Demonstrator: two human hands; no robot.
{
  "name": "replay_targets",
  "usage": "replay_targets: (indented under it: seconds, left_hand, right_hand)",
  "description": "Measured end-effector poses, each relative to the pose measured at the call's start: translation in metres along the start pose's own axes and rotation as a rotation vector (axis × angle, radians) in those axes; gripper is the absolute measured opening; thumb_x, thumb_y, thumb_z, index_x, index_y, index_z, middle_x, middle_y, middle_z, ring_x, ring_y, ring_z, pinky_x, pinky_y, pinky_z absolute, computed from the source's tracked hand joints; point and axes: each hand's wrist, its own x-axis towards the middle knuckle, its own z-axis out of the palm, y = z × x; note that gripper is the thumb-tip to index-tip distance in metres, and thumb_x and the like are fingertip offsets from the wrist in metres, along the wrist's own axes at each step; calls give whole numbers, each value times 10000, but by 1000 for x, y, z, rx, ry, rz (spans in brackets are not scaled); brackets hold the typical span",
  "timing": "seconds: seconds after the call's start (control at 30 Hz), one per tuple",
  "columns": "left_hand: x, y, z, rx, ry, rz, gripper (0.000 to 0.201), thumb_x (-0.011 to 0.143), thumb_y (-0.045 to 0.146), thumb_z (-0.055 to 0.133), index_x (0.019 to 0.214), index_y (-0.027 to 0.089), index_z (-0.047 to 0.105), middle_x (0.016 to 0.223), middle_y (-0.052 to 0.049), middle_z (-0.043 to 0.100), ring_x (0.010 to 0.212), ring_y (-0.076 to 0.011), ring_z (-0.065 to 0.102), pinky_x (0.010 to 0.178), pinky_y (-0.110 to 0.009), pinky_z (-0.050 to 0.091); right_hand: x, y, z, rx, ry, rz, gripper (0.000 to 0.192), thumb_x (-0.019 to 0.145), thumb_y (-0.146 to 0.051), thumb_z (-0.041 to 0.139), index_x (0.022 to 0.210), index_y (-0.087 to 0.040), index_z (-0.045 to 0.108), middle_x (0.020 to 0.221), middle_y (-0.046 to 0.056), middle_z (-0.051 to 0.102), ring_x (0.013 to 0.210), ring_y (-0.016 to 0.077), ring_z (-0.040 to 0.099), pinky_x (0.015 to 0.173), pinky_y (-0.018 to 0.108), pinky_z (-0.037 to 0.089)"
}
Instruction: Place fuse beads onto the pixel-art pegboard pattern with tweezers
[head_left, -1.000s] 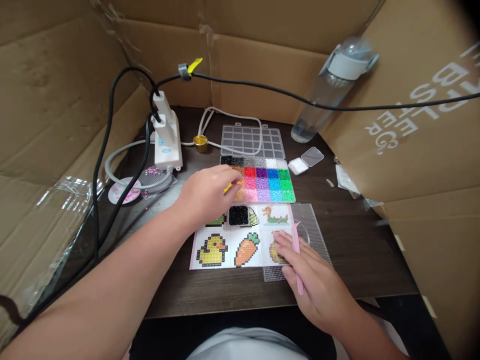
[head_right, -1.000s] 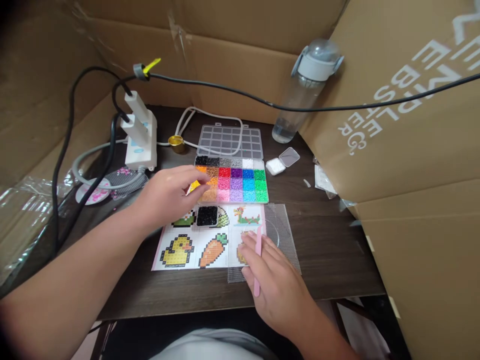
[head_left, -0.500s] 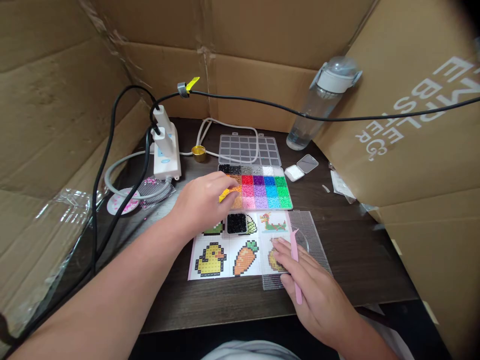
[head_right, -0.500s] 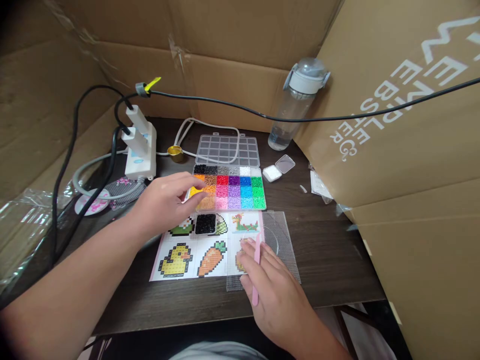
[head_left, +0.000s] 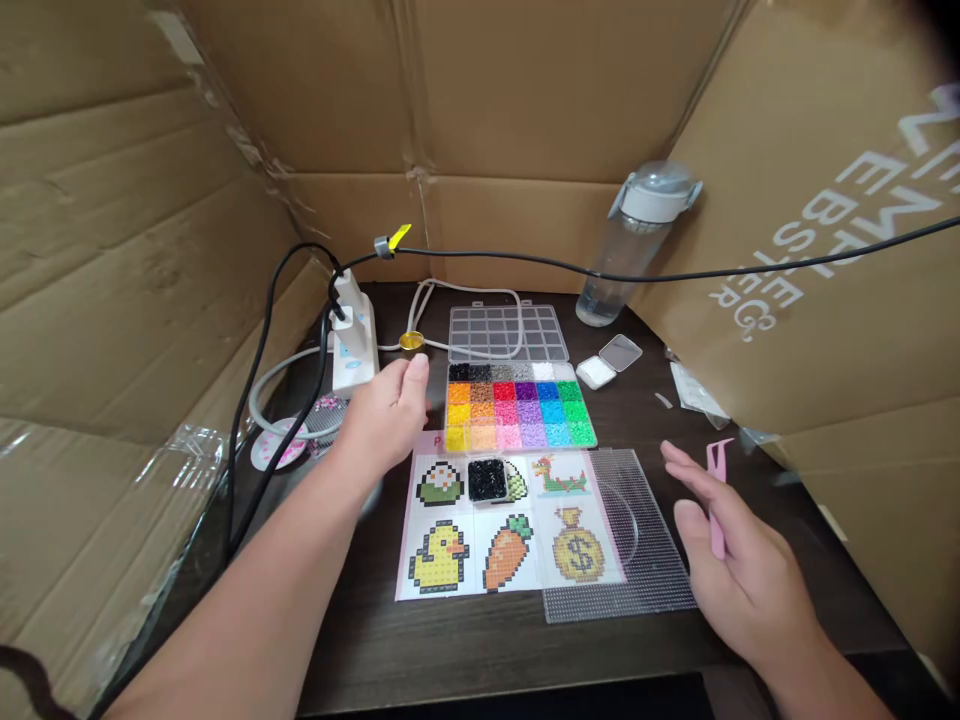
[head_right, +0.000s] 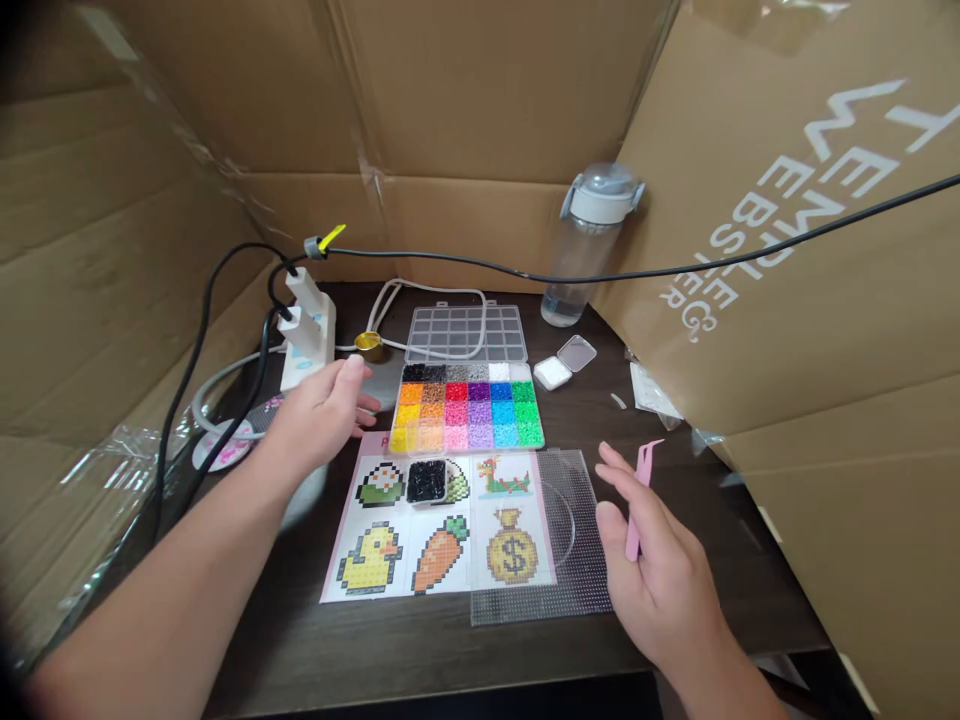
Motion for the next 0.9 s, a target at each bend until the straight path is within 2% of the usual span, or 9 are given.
replay_targets:
  seconds: [0.17, 0.27, 0.37, 0.53, 0.9]
  left_hand:
    - [-1, 8, 9, -288, -133, -156, 491, 871, 640, 397, 937, 173, 536, 645, -63, 682, 562, -203, 682, 454, -273, 513]
    - [-3, 16, 9, -345, -149, -259, 494, 867, 638, 403, 1023, 185, 525, 688, -61, 683, 626, -217, 698, 481, -279, 530]
    - [-4, 22, 10, -369, -141, -302, 469, 869, 619, 414, 1027, 191, 523, 705, -57, 671, 630, -211, 691, 498, -275, 528]
    - [-6, 24, 13, -440, -175, -304, 446, 865, 605, 430, 1016, 196, 525, 741, -65, 670, 668, -213, 694, 550, -298, 549]
    - [-7, 21, 18, -445, -202, -246, 535, 825, 674, 444, 1035, 189, 526, 802, -75, 668, 720, -203, 688, 599, -305, 557]
  right_hand:
    - [0, 10, 10, -8, -36, -1, 327, 925, -253, 481, 1240, -195, 547, 1326, 108, 591, 1224, 234, 567, 1018, 373, 488]
    - [0, 9, 12, -8, -73, -8, 328, 932, -258, 464, 1247, -204, 534, 1335, 106, 584, 1240, 233, 553, 1014, 370, 491]
    - [0, 8, 12, -6, -110, 13, 327, 936, -260, 454, 1253, -216, 524, 1352, 100, 571, 1275, 234, 519, 1037, 383, 471]
    - [0, 9, 14, -4, -133, 38, 320, 937, -275, 455, 1247, -230, 521, 1356, 90, 568, 1250, 226, 544, 1026, 374, 483]
    - [1, 5, 14, -11, -167, 28, 328, 934, -287, 460, 1251, -224, 511, 1373, 96, 551, 1263, 233, 532, 1015, 371, 493]
